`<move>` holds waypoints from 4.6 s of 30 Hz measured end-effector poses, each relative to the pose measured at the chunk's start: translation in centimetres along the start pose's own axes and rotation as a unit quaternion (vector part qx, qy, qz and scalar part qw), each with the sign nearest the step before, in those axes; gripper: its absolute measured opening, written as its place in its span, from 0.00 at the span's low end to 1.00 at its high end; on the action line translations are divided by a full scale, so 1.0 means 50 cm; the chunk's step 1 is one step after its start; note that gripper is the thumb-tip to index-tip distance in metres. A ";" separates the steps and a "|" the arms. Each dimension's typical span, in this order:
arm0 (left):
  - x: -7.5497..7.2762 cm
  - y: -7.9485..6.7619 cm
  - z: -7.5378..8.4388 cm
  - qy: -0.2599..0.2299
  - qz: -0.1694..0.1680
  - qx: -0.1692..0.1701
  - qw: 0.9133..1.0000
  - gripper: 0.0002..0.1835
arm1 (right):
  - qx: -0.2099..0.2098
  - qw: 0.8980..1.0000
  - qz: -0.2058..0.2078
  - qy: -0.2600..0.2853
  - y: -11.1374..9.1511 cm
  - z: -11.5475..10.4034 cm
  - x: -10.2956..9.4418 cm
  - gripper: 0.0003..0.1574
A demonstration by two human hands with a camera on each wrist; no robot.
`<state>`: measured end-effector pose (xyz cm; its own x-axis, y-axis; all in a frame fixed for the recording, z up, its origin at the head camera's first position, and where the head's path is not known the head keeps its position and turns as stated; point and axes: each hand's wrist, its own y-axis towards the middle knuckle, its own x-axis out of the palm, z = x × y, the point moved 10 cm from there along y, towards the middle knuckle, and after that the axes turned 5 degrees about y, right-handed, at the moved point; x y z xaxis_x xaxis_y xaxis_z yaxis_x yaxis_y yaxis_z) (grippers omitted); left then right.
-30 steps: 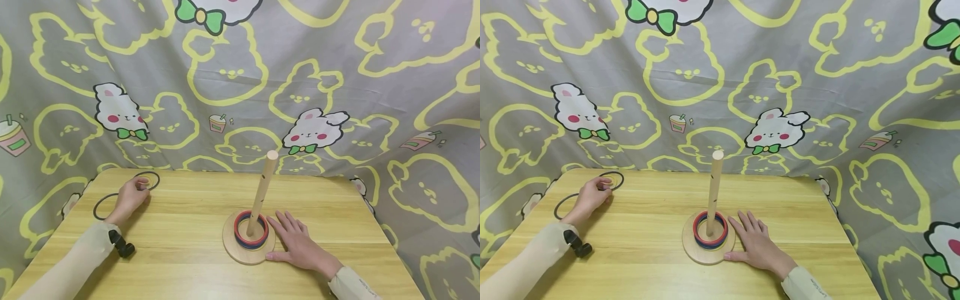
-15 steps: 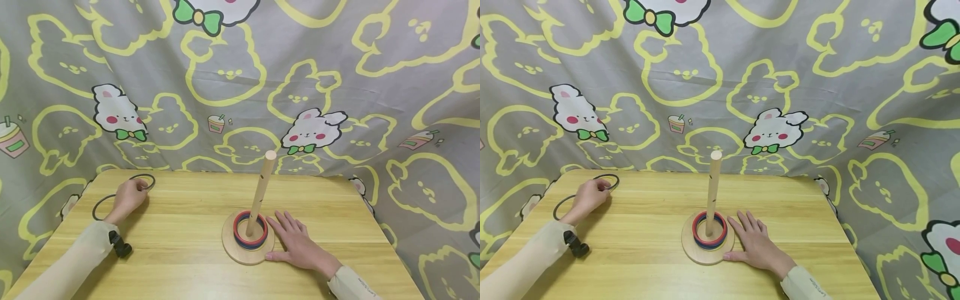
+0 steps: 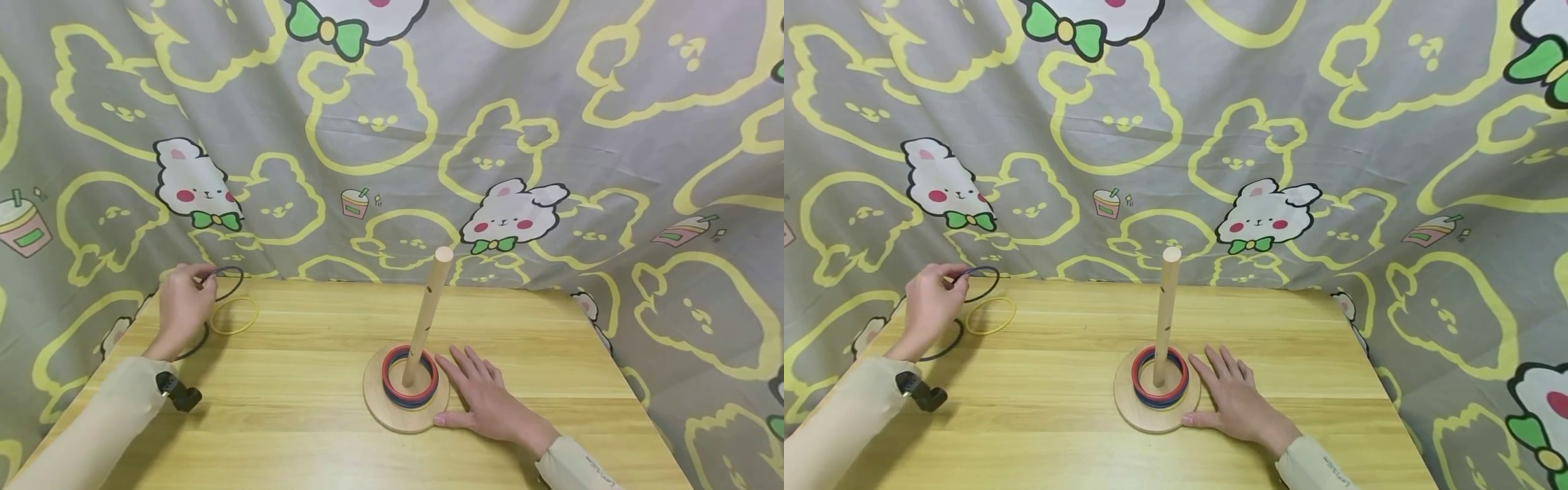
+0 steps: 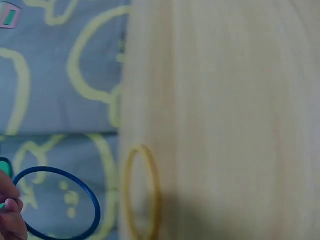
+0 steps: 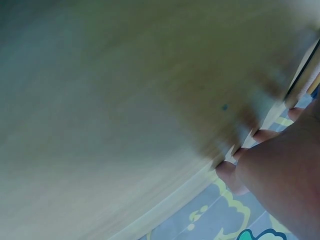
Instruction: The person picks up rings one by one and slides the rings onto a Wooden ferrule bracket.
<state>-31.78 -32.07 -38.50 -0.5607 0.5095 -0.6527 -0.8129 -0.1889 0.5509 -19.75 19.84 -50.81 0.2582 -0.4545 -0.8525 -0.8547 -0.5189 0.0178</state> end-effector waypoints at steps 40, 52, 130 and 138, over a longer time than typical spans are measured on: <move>-0.046 -0.114 0.350 -0.458 -0.246 0.025 0.854 0.17 | -0.011 1.000 0.006 -0.011 -0.003 -0.008 -0.004 0.63; -0.051 -0.155 0.429 -0.502 -0.303 0.044 0.809 0.20 | -0.002 1.000 0.003 -0.004 -0.003 0.004 0.005 0.64; 0.096 -0.123 0.630 -0.538 -0.337 -0.074 0.769 0.25 | 0.001 1.000 0.003 -0.002 -0.001 0.003 0.000 0.65; 0.143 -0.153 0.604 -0.517 -0.353 -0.090 0.775 0.28 | 0.003 1.000 0.005 -0.009 -0.002 0.005 0.000 0.65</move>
<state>-24.81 -1.62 -31.68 0.3838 0.9216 0.0574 -0.9204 0.3768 0.1042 -19.75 20.06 -50.96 0.2415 -0.4475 -0.8611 -0.8602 -0.5094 0.0234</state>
